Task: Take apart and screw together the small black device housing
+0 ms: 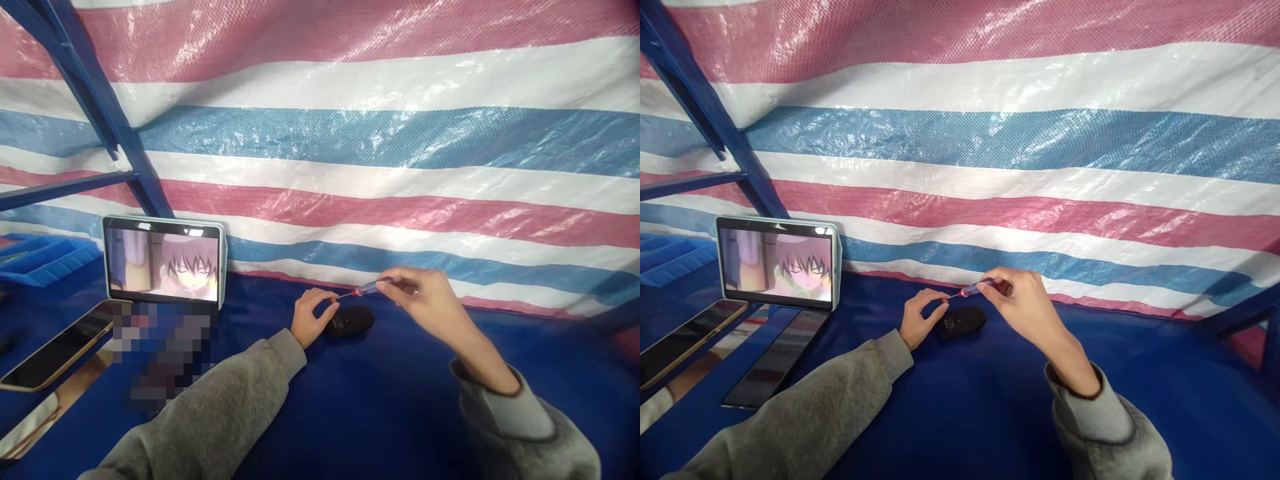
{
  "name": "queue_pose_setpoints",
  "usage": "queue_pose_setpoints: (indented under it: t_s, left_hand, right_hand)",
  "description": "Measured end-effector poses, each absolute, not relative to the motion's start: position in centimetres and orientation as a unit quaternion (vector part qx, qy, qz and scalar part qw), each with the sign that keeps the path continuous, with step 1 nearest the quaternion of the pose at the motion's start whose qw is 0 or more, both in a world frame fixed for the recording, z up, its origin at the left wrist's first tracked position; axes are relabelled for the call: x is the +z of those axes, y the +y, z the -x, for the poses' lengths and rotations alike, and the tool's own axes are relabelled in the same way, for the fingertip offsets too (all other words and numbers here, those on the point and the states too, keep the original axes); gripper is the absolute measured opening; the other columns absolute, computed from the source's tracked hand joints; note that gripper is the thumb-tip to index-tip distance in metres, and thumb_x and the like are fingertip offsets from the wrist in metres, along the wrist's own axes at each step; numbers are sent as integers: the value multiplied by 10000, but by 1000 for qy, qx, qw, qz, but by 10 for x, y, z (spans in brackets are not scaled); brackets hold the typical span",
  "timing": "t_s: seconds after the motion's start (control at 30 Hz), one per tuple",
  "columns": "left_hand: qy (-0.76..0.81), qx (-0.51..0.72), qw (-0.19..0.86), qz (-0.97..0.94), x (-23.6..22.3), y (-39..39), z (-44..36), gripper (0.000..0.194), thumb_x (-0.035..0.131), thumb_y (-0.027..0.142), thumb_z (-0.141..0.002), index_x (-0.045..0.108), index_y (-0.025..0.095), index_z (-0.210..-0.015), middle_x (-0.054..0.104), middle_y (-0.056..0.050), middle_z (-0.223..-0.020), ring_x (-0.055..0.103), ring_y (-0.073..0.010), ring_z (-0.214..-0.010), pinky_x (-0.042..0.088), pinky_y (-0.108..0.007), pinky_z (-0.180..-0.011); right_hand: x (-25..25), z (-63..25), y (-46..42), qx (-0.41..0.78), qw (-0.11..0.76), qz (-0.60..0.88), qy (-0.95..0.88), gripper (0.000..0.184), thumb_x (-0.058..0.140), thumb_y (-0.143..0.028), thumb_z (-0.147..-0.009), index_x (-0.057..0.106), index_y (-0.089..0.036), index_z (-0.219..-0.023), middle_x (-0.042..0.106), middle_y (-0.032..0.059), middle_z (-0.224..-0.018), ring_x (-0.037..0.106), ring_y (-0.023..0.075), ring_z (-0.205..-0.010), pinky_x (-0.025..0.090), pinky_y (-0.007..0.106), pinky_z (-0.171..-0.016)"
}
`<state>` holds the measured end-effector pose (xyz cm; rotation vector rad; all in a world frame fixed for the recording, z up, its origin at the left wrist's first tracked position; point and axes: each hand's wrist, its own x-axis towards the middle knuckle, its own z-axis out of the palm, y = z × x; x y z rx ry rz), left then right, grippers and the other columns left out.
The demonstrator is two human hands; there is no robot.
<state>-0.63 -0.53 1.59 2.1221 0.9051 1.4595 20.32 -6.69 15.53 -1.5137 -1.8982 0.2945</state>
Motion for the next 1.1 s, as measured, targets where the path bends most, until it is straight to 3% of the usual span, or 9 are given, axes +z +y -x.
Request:
queue_pose_setpoints:
  t_s: [0.17,0.43,0.53,0.73,0.93,1.1]
  left_hand:
    - [318,543,181,-756,12,-2,3,176,593,314,-913,706,197,-845,721,-32,-823,642,-179,-770,473,-337,-783]
    - [294,542,180,-767,11,-3,4,207,595,334,-917,720,197,-827,732,-31,-815,650,-174,-743,478,-338,-763]
    - [306,499,188,-789,13,-5,4,200,606,368,-905,699,208,-983,724,-37,-910,650,-189,-843,471,-350,-827]
    - [301,338,161,-877,10,-6,1,529,726,508,-758,597,239,-1195,599,-69,-1233,568,-261,-1110,420,-411,-965]
    - [267,277,153,-910,8,-5,1,462,629,282,-835,539,270,-1288,531,-73,-1347,527,-260,-1193,400,-434,-995]
    - [250,286,173,-909,9,-4,3,446,601,214,-834,560,278,-1273,522,-55,-1373,496,-261,-1240,370,-457,-1037]
  right_hand:
    - [154,-200,-67,122,344,577,-731,261,581,-415,-837,727,-199,-841,663,9,-655,548,130,-537,439,255,-543]
    - [149,-196,-66,171,384,566,-709,303,595,-462,-819,727,-191,-840,621,7,-631,521,121,-508,435,252,-520]
    - [147,-199,-65,172,411,568,-692,290,617,-461,-806,722,-193,-842,605,0,-634,520,119,-521,433,250,-529]
    - [151,-206,-65,108,472,588,-648,275,639,-470,-792,695,-201,-792,626,-3,-635,544,124,-542,432,245,-560]
    - [151,-205,-64,58,452,589,-667,270,618,-453,-818,681,-194,-774,612,-6,-612,583,137,-561,439,249,-575]
    - [144,-206,-59,52,412,594,-689,288,602,-456,-830,689,-184,-793,648,6,-614,590,144,-557,446,258,-582]
